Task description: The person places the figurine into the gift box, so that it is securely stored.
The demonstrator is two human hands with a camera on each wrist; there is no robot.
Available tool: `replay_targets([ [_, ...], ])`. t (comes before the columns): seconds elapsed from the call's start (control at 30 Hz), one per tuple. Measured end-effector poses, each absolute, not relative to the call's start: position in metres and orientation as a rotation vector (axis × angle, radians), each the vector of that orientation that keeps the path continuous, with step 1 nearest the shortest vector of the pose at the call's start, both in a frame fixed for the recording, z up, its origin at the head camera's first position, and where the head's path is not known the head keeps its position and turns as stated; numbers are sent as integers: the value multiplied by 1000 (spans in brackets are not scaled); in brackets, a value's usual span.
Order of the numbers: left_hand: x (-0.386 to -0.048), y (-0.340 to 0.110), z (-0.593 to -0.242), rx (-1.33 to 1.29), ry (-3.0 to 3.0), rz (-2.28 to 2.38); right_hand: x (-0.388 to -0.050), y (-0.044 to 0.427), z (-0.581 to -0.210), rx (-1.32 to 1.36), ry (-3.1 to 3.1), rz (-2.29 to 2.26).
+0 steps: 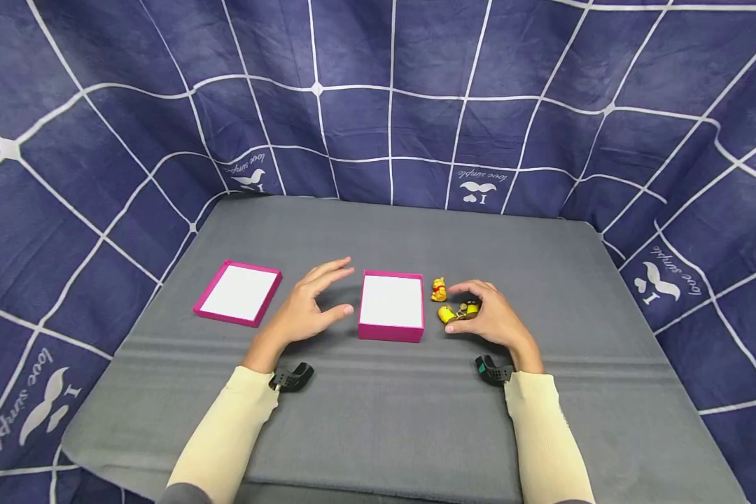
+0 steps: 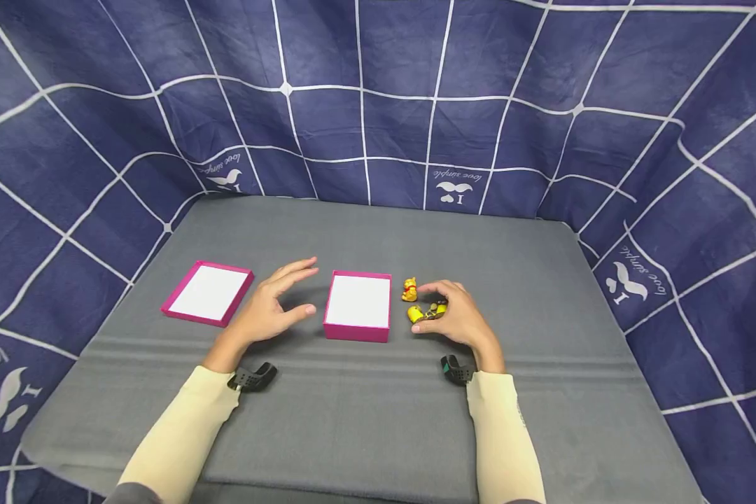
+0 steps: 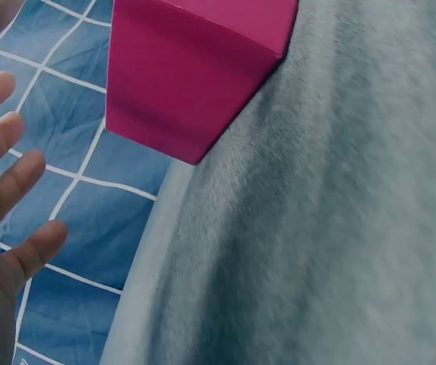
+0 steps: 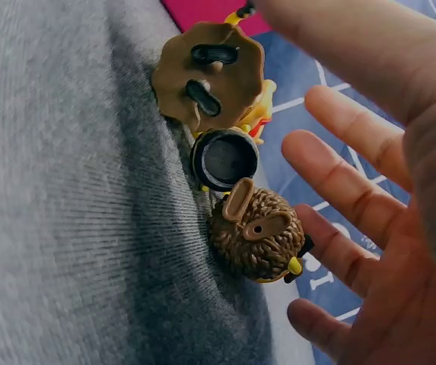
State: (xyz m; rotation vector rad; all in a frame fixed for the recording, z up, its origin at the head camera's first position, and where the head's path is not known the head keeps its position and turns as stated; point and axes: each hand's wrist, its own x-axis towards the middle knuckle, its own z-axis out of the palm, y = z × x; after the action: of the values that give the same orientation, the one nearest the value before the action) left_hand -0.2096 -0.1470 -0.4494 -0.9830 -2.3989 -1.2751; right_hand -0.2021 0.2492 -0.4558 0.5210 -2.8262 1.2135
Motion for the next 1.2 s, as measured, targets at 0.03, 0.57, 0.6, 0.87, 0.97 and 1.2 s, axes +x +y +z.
replay_targets([
  [0.03,-211,-145,-449,-988,-2391,-1280,-202,249,-456,536,-2829,1200],
  [0.57,-207,-131,-456,-1088,-2459,-1243,-200,244,-459,625,-2865,1188],
  [0.6,-207,-131,-456,-1092,-2462,-1239,-200,244,-459,621,-2863,1193],
  [0.87,-207,-131,-460,-1104,-2482,-1214,-199,247,-463,627,-2865,1160],
  [0.97,-207,-131,-463,-1104,-2496,-1199,-199,248,-465,652,-2858,1149],
  [1.2,-206,-132,-466,-1097,-2530,-1202,-200,250,-466,684,-2873,1135],
])
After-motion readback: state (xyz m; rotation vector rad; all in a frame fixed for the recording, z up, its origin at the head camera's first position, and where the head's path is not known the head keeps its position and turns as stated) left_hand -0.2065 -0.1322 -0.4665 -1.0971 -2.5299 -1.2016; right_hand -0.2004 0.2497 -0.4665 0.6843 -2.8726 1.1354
